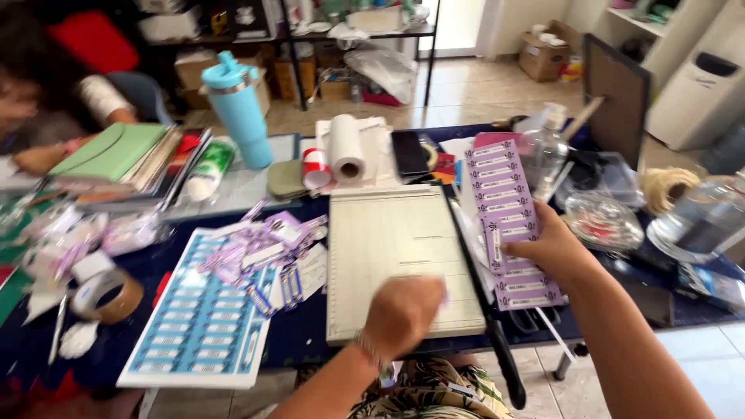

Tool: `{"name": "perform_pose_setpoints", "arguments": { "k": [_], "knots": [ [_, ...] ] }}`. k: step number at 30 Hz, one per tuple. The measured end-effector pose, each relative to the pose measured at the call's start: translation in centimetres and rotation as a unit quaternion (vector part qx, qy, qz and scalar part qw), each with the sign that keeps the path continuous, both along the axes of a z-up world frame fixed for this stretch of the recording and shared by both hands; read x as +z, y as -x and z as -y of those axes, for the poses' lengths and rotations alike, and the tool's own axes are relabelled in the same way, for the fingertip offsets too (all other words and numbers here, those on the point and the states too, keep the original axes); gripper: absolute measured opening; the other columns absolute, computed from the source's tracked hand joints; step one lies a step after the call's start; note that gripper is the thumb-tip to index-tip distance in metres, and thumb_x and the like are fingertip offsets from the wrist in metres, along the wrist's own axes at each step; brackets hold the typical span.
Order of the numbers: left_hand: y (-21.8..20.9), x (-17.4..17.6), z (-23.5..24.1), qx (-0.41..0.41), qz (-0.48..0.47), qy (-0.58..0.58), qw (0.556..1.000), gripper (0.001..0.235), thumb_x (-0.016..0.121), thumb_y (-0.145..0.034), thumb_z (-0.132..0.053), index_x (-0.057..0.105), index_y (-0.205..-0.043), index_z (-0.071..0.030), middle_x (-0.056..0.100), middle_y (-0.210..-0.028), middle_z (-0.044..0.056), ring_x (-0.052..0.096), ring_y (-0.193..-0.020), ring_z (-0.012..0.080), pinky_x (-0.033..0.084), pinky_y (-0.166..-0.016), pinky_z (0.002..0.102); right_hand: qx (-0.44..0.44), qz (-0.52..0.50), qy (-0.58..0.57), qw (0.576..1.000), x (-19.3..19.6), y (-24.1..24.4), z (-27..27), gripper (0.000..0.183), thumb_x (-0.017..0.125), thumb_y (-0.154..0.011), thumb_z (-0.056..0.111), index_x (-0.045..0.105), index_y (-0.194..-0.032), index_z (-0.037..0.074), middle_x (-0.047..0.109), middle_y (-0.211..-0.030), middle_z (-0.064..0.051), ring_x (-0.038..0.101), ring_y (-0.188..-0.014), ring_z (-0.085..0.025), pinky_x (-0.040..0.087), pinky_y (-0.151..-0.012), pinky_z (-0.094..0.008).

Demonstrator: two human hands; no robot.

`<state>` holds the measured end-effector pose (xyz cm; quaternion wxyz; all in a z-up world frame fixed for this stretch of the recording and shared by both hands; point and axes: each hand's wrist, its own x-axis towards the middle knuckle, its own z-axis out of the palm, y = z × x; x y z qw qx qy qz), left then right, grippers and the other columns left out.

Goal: Cutting printed label sheets into individual strips using a manual paper trimmer

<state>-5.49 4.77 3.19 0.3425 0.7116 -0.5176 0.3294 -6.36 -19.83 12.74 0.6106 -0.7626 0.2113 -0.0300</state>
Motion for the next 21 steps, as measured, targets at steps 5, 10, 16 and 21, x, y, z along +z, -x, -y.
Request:
{"name": "perform_pose_setpoints", "arguments": {
  "k": [5, 10, 16, 21],
  "knots": [
    [-2.8, -0.6, 0.6, 0.097, -0.191, 0.242, 0.946, 0.013, 0.062, -0.101, -0.016, 0.069, -0.110, -0.010, 0.075, -0.100, 0.004, 0.070, -0.075, 0.0163, 0.059, -0.066, 0.028, 0.081, 0.064, -0.065, 0.992, -4.5, -3.2, -4.1, 0.077, 0.077, -0.066, -0.012, 0.054, -0.138, 0.002, 0.072, -0.120, -0.019, 0.070, -0.101, -0.030, 0.061, -0.087, -0.046],
    [-2.4, -2.0, 0.3, 0.032, -0.228, 0.287, 0.930, 0.033, 0.062, -0.096, -0.006, 0.063, -0.129, -0.004, 0.070, -0.127, 0.015, 0.071, -0.111, 0.0281, 0.057, -0.101, 0.039, 0.056, 0.116, -0.030, 0.991, -7.3, -6.0, -8.3, 0.077, 0.079, -0.058, -0.008, 0.057, -0.131, 0.002, 0.072, -0.114, -0.017, 0.067, -0.096, -0.024, 0.055, -0.086, -0.037],
    [-2.1, -1.6, -2.0, -0.030, -0.495, 0.337, 0.800, 0.041, 0.079, -0.081, -0.016, 0.066, -0.120, -0.013, 0.060, -0.147, 0.011, 0.056, -0.141, 0.0231, 0.060, -0.086, 0.022, 0.085, 0.068, -0.119, 0.987, -3.9, -4.1, -12.9, 0.056, 0.061, -0.087, -0.013, 0.046, -0.139, 0.003, 0.065, -0.125, -0.024, 0.065, -0.104, -0.038, 0.055, -0.091, -0.050],
    [-3.5, -1.4, -4.9, -0.092, -0.533, 0.347, 0.766, 0.050, 0.073, -0.083, -0.002, 0.061, -0.131, -0.003, 0.055, -0.151, 0.017, 0.063, -0.119, 0.0228, 0.063, -0.085, 0.025, 0.116, 0.028, -0.127, 0.985, -3.1, -4.0, -14.0, 0.041, 0.048, -0.103, -0.001, 0.044, -0.143, 0.006, 0.064, -0.128, -0.026, 0.064, -0.105, -0.040, 0.055, -0.089, -0.054]
  ]
}}
